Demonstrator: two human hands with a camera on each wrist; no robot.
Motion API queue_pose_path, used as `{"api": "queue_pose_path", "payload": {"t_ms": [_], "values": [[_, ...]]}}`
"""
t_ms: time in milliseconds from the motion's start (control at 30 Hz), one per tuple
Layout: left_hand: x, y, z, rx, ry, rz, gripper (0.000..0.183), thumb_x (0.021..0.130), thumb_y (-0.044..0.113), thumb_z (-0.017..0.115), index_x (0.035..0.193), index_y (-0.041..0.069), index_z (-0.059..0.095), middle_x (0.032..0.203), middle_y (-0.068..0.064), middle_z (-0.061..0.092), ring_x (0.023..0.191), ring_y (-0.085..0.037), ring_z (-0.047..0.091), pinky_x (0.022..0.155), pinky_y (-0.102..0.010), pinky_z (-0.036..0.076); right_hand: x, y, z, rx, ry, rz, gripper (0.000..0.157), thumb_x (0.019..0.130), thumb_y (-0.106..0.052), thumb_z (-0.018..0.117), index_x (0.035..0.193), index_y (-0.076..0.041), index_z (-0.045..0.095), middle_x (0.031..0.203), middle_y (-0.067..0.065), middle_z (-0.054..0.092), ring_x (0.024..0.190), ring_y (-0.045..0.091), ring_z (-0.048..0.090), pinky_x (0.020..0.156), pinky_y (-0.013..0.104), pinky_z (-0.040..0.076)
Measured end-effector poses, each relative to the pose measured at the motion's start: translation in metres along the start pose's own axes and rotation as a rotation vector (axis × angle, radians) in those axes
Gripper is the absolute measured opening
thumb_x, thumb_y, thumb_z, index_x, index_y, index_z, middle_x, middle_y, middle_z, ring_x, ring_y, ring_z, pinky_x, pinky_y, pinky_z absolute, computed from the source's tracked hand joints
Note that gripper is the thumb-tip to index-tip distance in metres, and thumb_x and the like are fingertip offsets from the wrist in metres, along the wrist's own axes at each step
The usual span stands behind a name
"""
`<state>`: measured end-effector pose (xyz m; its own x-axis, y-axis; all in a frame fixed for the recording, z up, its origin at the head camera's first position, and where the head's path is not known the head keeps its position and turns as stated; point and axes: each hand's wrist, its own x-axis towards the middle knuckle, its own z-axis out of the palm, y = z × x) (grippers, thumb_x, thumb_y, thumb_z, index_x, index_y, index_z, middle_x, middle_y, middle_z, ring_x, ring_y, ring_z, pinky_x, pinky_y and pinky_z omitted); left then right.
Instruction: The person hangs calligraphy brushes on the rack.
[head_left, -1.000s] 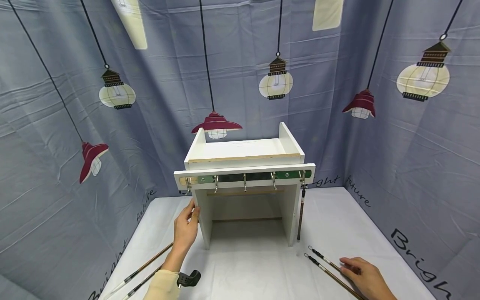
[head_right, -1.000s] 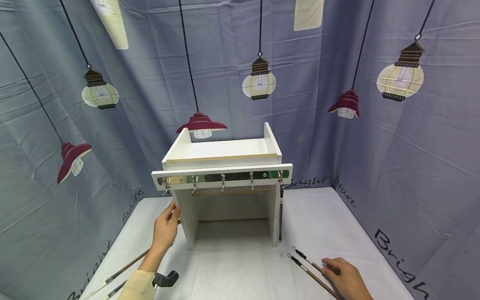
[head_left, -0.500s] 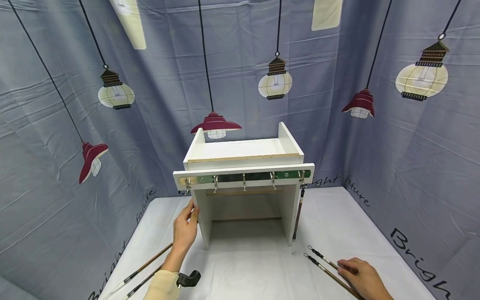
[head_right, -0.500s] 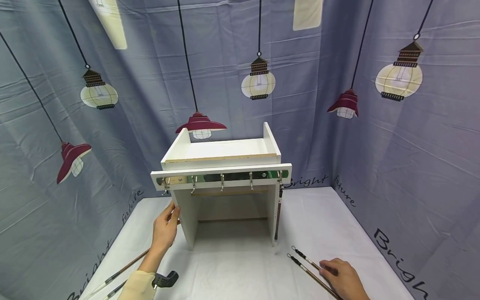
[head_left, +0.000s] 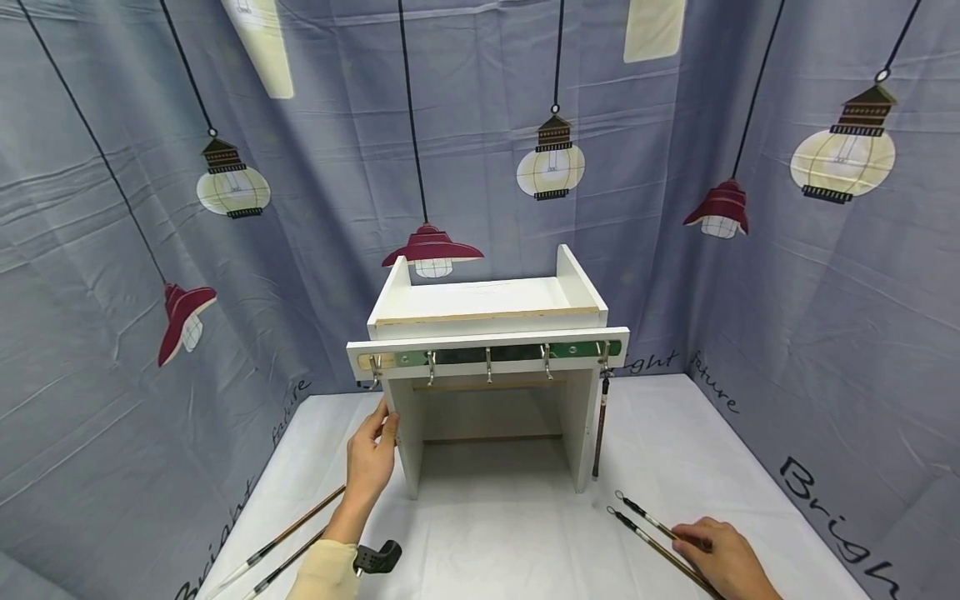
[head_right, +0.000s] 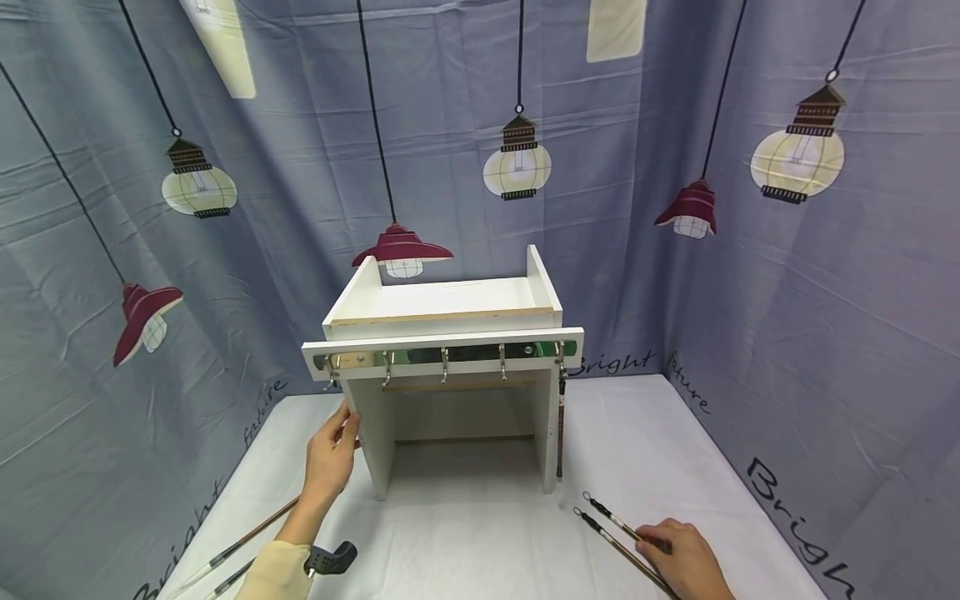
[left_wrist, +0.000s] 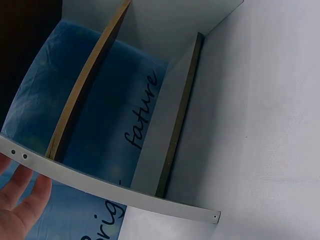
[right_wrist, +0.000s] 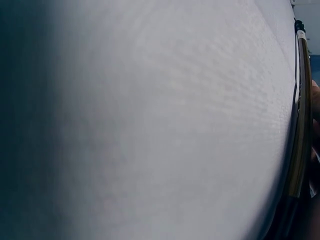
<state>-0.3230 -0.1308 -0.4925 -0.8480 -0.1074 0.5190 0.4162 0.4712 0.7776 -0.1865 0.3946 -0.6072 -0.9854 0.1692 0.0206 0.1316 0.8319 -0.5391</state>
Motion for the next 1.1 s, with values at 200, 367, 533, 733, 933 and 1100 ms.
{"api": "queue_pose_path", "payload": {"t_ms": [200, 367, 533, 733, 933, 1100], "values": [[-0.002, 0.0, -0.001, -0.006, -0.009, -0.019, 0.048, 0.108, 0.029, 0.056, 0.15, 0.007, 0.053, 0.134, -0.015, 0.069, 0.11, -0.036, 0.071, 0.089, -0.048, 0.056, -0.001, 0.0, 0.002, -0.003, 0.002, 0.012, 0.026, 0.086, -0.034, 0.083, 0.104, -0.015, 0.082, 0.09, -0.01, 0.069, 0.082, 0.008, 0.062, 0.072, 0.03, 0.052], [-0.002, -0.001, -0.001, -0.009, -0.012, -0.015, 0.049, 0.108, 0.029, 0.056, 0.15, 0.006, 0.052, 0.135, -0.016, 0.068, 0.113, -0.038, 0.069, 0.094, -0.054, 0.054, 0.001, -0.001, 0.0, 0.007, -0.005, 0.014, 0.029, 0.087, -0.036, 0.082, 0.105, -0.013, 0.081, 0.091, -0.008, 0.07, 0.083, 0.01, 0.062, 0.073, 0.033, 0.053], [-0.003, -0.001, -0.001, -0.007, -0.017, -0.016, 0.049, 0.108, 0.029, 0.055, 0.151, 0.005, 0.051, 0.136, -0.016, 0.067, 0.114, -0.038, 0.069, 0.093, -0.055, 0.054, -0.002, -0.003, -0.001, 0.046, 0.013, 0.055, 0.03, 0.088, -0.034, 0.081, 0.107, -0.01, 0.08, 0.092, -0.005, 0.07, 0.082, 0.01, 0.061, 0.071, 0.031, 0.052], [-0.003, 0.0, -0.002, -0.006, -0.014, -0.016, 0.048, 0.108, 0.028, 0.056, 0.15, 0.005, 0.052, 0.134, -0.017, 0.068, 0.112, -0.037, 0.07, 0.092, -0.054, 0.055, -0.003, -0.004, -0.005, 0.046, 0.051, 0.056, 0.028, 0.09, -0.03, 0.08, 0.109, -0.01, 0.079, 0.095, -0.003, 0.071, 0.086, 0.012, 0.063, 0.073, 0.032, 0.053], [0.0, 0.001, -0.002, -0.019, -0.014, -0.005, 0.049, 0.108, 0.028, 0.056, 0.15, 0.003, 0.052, 0.134, -0.018, 0.068, 0.114, -0.039, 0.069, 0.096, -0.058, 0.053, -0.001, -0.006, -0.011, 0.046, 0.1, 0.058, 0.027, 0.091, -0.024, 0.079, 0.113, -0.007, 0.078, 0.099, 0.002, 0.072, 0.089, 0.017, 0.066, 0.074, 0.036, 0.055], [0.0, -0.001, -0.001, -0.006, -0.005, -0.004, 0.048, 0.108, 0.028, 0.056, 0.15, 0.005, 0.053, 0.134, -0.016, 0.069, 0.113, -0.037, 0.07, 0.095, -0.055, 0.055, 0.0, -0.006, -0.016, 0.026, 0.148, 0.066, 0.027, 0.091, -0.019, 0.078, 0.114, -0.005, 0.078, 0.098, 0.004, 0.073, 0.088, 0.019, 0.065, 0.075, 0.041, 0.055]]}}
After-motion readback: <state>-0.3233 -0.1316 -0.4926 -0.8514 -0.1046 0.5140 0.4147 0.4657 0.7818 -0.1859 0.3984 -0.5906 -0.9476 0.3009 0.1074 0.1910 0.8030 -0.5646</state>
